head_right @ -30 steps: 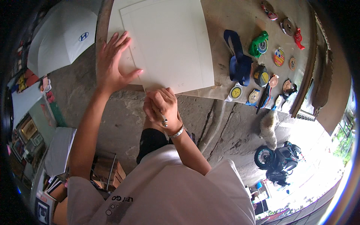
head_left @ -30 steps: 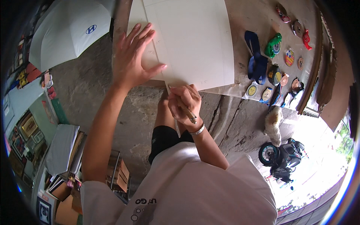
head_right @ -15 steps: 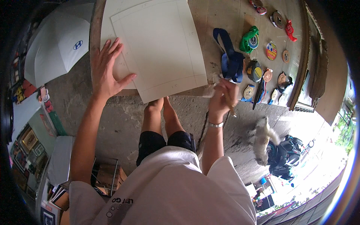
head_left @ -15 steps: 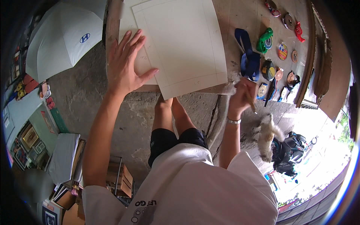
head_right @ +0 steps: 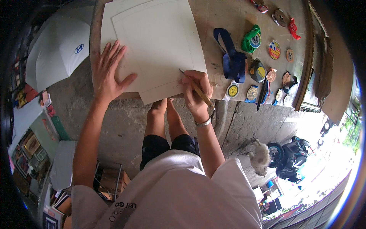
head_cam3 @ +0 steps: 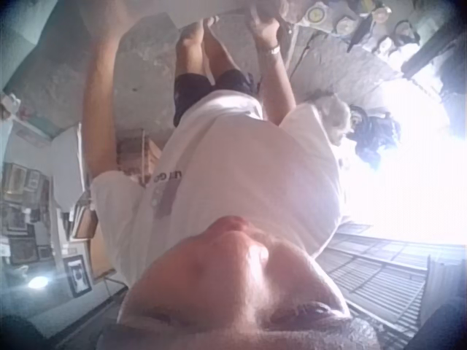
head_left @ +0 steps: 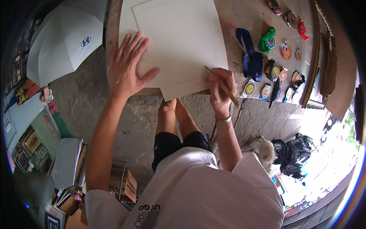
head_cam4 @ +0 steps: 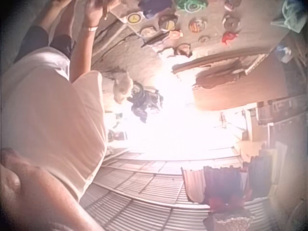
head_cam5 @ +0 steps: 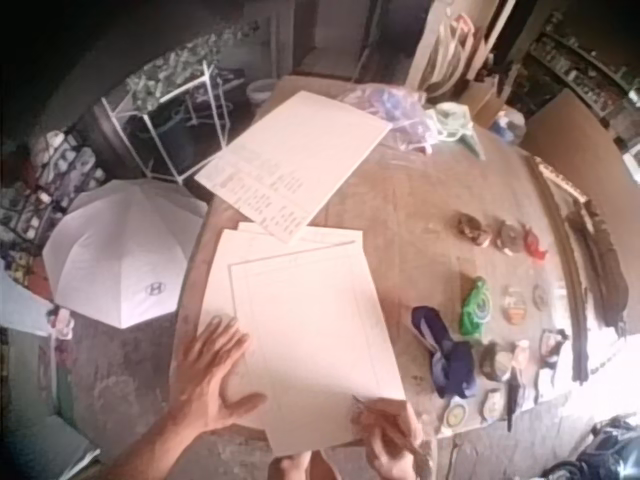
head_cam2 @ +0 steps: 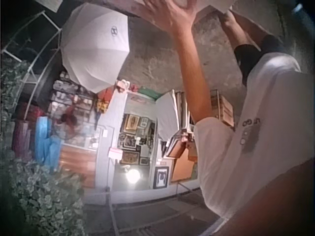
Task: The person organizes medals and ribbons on a table, then uses a pencil to draw grid lines and diagrams on a sheet of paper. They also use a tape measure to measure the ribbons and write notes on the paper.
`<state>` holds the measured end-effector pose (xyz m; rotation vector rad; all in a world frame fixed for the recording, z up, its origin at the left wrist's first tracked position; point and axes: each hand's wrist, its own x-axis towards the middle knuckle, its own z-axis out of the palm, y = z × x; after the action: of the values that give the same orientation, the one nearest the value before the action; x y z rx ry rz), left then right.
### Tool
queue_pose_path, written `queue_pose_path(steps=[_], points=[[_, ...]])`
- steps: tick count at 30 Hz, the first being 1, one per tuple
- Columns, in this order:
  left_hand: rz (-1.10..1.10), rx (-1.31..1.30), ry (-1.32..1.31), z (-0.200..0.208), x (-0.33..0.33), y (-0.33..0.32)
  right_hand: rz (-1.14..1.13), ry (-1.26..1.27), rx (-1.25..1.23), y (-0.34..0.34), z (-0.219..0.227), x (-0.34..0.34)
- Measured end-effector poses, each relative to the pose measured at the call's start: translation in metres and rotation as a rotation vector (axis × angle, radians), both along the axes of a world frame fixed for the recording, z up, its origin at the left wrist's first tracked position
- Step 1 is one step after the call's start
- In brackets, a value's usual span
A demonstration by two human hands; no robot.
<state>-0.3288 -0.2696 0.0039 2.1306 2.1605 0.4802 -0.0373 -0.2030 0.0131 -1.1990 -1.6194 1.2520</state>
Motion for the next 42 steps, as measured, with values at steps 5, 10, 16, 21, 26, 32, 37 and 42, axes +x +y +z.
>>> queue_pose_path(steps=[5, 10, 16, 21, 26, 32, 37, 42], points=[[-0.002, -0.006, -0.045, 0.003, -0.001, 0.001, -0.011, -0.088, 0.051, 0.005, -0.001, -0.001], [0.004, -0.006, -0.056, 0.007, -0.001, 0.001, 0.032, 0.017, -0.019, -0.016, 0.003, -0.022], [-0.011, 0.032, -0.102, 0.004, -0.002, 0.000, 0.120, -0.036, 0.066, -0.050, 0.002, -0.061], [0.014, 0.035, -0.107, 0.006, 0.000, 0.000, 0.078, -0.072, 0.169, -0.052, 0.000, -0.069], [0.002, 0.019, -0.078, 0.005, -0.001, 0.000, 0.186, -0.070, 0.237, -0.059, 0.000, -0.075], [0.010, 0.022, -0.088, 0.001, -0.003, -0.004, 0.136, -0.034, 0.127, -0.046, 0.004, -0.059], [0.014, 0.040, -0.109, -0.001, -0.002, -0.003, 0.152, -0.052, 0.009, -0.015, 0.001, -0.041], [0.022, 0.030, -0.106, -0.002, -0.002, -0.004, 0.139, -0.037, 0.013, -0.032, 0.004, -0.062]])
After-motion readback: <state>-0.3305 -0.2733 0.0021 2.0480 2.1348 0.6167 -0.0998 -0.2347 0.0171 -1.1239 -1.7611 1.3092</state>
